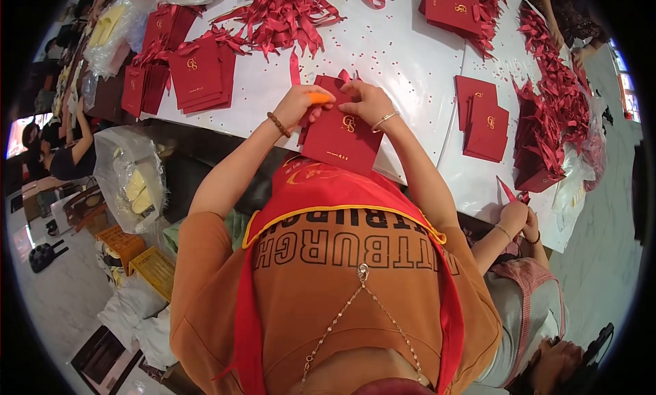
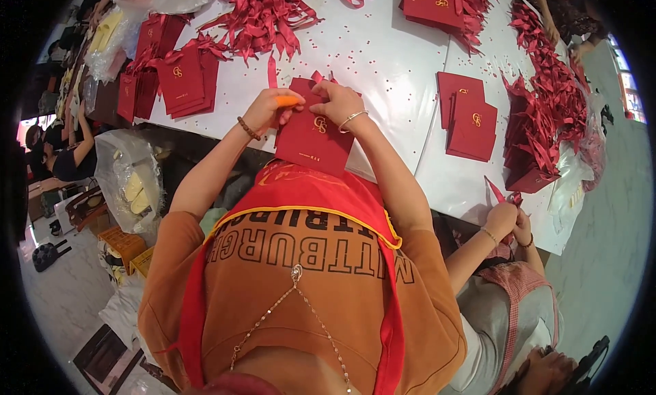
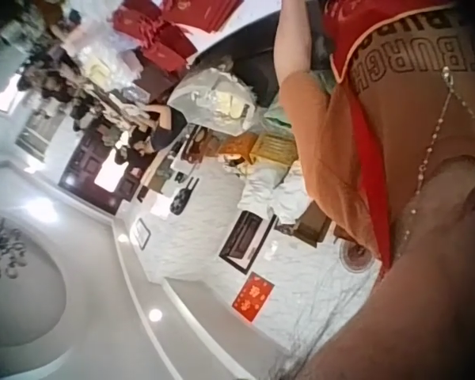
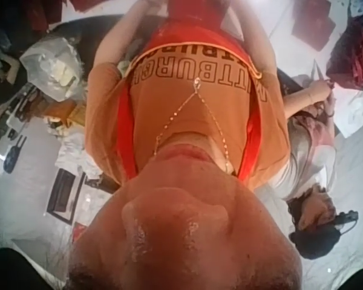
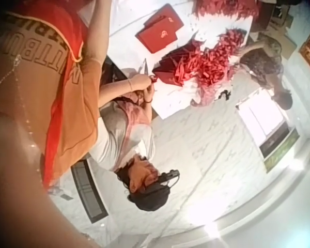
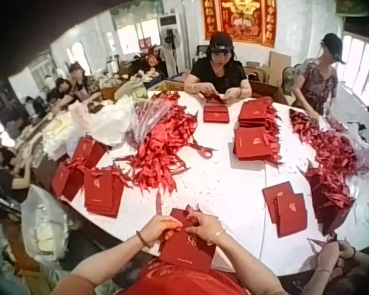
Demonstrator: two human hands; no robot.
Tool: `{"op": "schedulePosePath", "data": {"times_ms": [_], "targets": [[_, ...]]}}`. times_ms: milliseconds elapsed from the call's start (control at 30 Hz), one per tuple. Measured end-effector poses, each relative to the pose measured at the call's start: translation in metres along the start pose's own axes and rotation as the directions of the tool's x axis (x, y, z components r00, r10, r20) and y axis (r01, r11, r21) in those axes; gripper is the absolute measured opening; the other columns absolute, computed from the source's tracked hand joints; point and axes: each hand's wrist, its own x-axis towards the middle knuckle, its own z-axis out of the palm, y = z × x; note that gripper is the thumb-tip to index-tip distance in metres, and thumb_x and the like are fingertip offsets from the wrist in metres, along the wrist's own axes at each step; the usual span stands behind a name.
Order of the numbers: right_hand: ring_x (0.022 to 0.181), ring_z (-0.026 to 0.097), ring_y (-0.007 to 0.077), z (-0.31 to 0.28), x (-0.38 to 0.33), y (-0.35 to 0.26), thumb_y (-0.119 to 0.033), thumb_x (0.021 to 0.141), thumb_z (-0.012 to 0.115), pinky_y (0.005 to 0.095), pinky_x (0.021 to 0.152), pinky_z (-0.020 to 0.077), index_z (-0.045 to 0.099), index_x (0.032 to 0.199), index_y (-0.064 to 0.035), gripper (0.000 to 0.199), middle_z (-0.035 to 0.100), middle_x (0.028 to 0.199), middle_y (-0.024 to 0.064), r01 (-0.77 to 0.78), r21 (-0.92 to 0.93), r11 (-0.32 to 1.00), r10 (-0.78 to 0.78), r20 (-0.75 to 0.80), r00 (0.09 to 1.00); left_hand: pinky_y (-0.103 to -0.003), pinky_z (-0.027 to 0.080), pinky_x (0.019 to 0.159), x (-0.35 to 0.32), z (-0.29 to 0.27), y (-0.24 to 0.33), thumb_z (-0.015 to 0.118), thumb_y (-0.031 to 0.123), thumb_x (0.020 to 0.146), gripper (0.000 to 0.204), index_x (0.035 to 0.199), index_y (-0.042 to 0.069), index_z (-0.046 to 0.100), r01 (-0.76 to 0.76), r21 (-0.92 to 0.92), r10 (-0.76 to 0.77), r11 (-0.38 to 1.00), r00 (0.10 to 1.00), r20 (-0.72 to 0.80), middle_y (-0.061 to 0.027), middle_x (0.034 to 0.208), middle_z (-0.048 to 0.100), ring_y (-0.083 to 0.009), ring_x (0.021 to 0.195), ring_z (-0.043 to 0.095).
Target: The recorder is assembling red paper gift bags by threading and tying pink ribbons through pre-cut holes.
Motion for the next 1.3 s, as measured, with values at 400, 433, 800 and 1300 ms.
{"op": "schedulePosePath", "data": {"times_ms": [400, 433, 800, 1300], "targets": [[0.081, 0.061, 0.0245, -0.01, -0.003, -0.013, -0.036, 0.07, 0.066, 0.0357, 0.072, 0.0455, 0.061, 0.102, -0.0142, 0.039, 0.064, 0.087, 0.008, -0.081, -0.158, 0.984, 0.089, 0.045, 0.995, -0.022, 0.046, 0.049, 0.003, 0.02, -0.012, 0.055, 0.005, 0.079, 0.01, 0.087, 0.0, 0.057, -0.137, 0.356, 0.201, 0.924, 0.968, -0.149, -0.0067, 0.069, 0.061, -0.0099, 0.056, 0.058], [0.08, 0.061, 0.0247, -0.01, -0.004, -0.014, -0.036, 0.07, 0.065, 0.0359, 0.072, 0.0455, 0.061, 0.102, -0.0145, 0.038, 0.064, 0.086, 0.0079, -0.073, -0.207, 0.976, 0.08, 0.028, 0.996, -0.022, 0.046, 0.049, 0.003, 0.021, -0.015, 0.055, 0.005, 0.079, 0.01, 0.087, 0.0, 0.057, -0.137, 0.355, 0.2, 0.925, 0.968, -0.149, -0.0067, 0.069, 0.061, -0.0099, 0.056, 0.058], [0.089, 0.059, 0.027, -0.007, -0.005, 0.0, -0.034, 0.069, 0.066, 0.0356, 0.078, 0.045, 0.06, 0.107, -0.0143, 0.043, 0.063, 0.094, 0.0104, -0.1, -0.054, 0.993, 0.104, 0.074, 0.992, -0.04, 0.046, 0.061, -0.003, 0.034, -0.012, 0.054, 0.006, 0.073, 0.009, 0.079, 0.001, 0.058, -0.287, 0.776, 0.568, 0.562, 0.816, -0.11, -0.0169, 0.073, 0.061, -0.0316, 0.069, 0.059], [0.073, 0.059, 0.0284, -0.006, -0.016, -0.02, -0.026, 0.071, 0.061, 0.0387, 0.064, 0.0447, 0.061, 0.093, -0.0133, 0.025, 0.063, 0.077, 0.0098, 0.067, -0.197, 0.978, -0.073, -0.019, 0.997, -0.038, 0.048, 0.055, -0.006, 0.046, -0.006, 0.055, 0.006, 0.068, 0.012, 0.078, 0.0, 0.055, -0.274, 0.958, 0.586, -0.087, 0.763, 0.271, -0.0137, 0.069, 0.057, -0.0287, 0.065, 0.059]]}}
